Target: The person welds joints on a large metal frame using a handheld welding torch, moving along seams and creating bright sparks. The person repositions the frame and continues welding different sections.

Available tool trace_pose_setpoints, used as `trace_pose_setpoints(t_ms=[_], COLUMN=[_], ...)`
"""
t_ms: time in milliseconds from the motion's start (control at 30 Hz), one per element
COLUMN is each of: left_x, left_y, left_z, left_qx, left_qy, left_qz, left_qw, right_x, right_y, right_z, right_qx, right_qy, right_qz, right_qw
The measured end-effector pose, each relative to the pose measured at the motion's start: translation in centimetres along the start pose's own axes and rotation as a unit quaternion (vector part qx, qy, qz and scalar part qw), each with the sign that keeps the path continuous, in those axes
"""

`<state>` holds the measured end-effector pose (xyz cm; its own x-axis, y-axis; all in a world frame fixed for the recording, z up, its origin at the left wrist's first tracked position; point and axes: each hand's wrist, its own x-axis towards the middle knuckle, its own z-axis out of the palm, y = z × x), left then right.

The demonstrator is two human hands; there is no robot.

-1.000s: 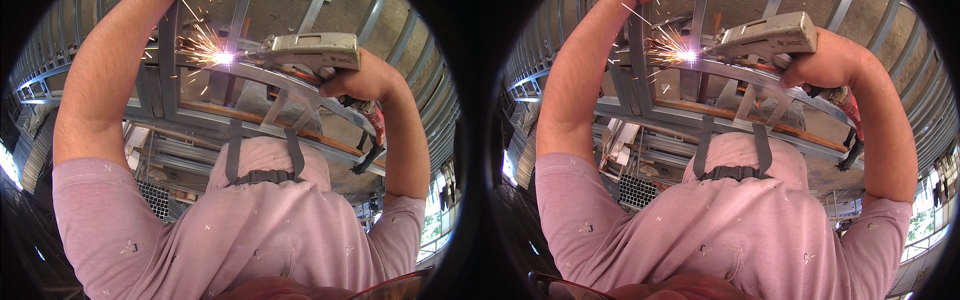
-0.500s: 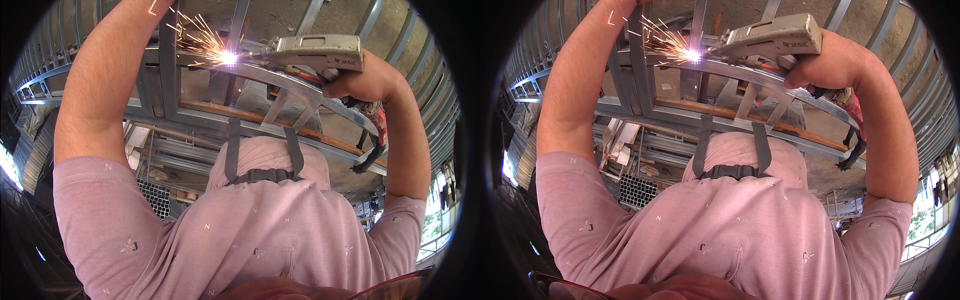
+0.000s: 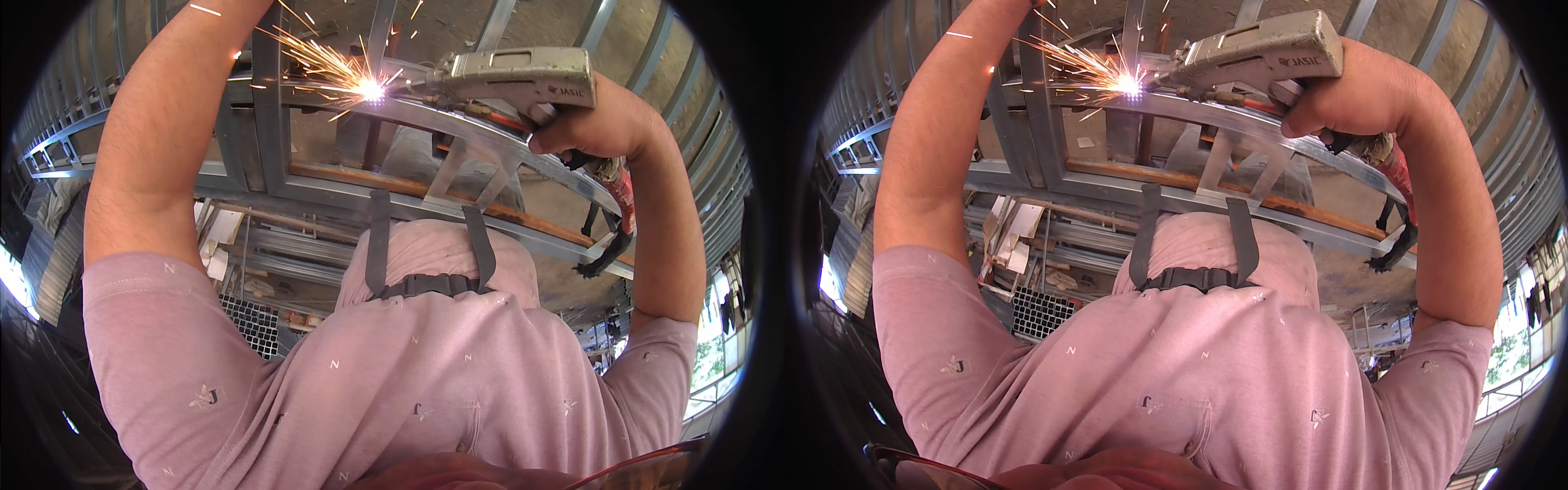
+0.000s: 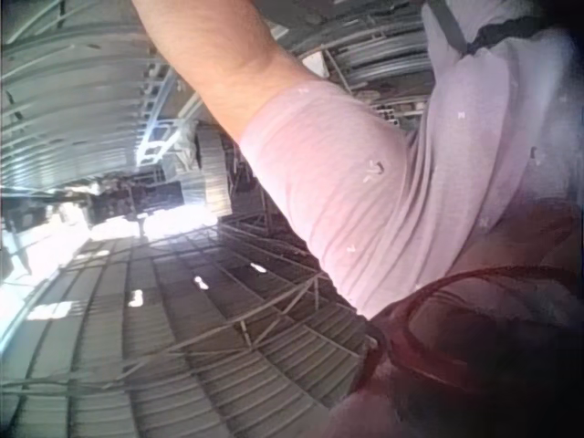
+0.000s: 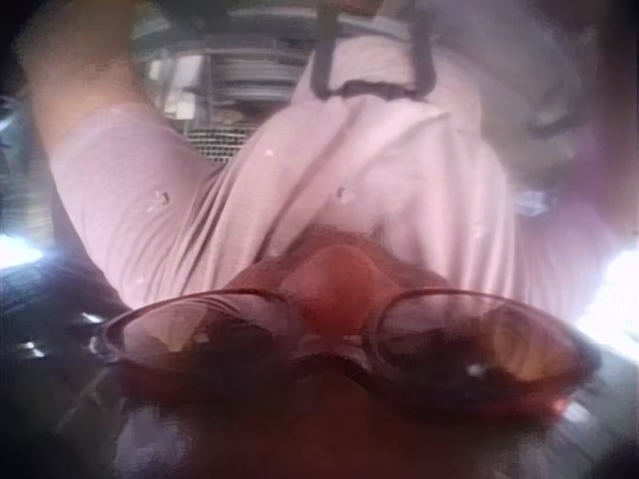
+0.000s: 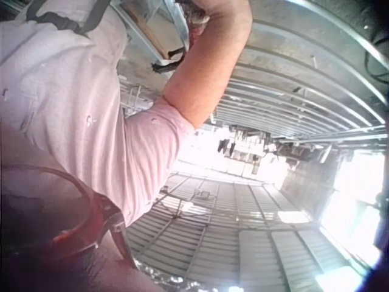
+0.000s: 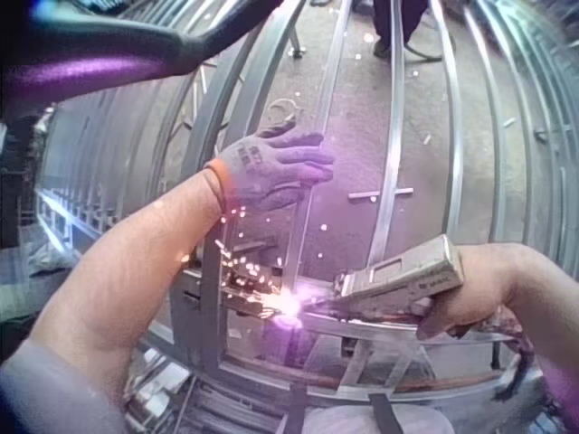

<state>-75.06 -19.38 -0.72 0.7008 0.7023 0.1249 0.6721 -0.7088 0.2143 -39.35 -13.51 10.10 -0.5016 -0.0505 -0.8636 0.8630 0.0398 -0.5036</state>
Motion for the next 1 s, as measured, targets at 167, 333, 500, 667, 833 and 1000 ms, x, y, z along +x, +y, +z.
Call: trace_pose_setpoints(t_ms=[167, 333, 500, 667, 833, 1000], left_x=[0.0, -0.3, -0.9, -7.3, -8.7, -3.2], left_y=[-0.1, 0.7, 8.3, 24.6, 43.1, 50.6], left_z=[0.2, 0.2, -0.6, -1.1, -2.9, -1.1], left_qx=[-0.001, 0.026, -0.133, -0.134, -0.356, -0.335], left_qy=[-0.016, -0.013, 0.16, 0.281, 0.227, 0.164], left_qz=[-0.007, -0.026, -0.239, -0.323, -0.444, -0.414], left_qw=[1.0, 0.999, 0.949, 0.894, 0.79, 0.831], right_x=[-1.2, -6.1, -14.7, -21.3, -24.5, -23.4], right_y=[-0.1, 1.3, 1.9, 8.6, 12.4, 13.6], right_z=[0.1, 0.7, 4.7, 12.7, 20.7, 25.4], right_qx=[-0.002, 0.001, 0.099, 0.114, 0.257, 0.178], right_qy=[0.023, 0.124, 0.185, 0.241, 0.305, 0.38], right_qz=[-0.003, -0.05, 0.014, -0.062, -0.115, -0.268], right_qw=[1.0, 0.991, 0.978, 0.962, 0.91, 0.867])
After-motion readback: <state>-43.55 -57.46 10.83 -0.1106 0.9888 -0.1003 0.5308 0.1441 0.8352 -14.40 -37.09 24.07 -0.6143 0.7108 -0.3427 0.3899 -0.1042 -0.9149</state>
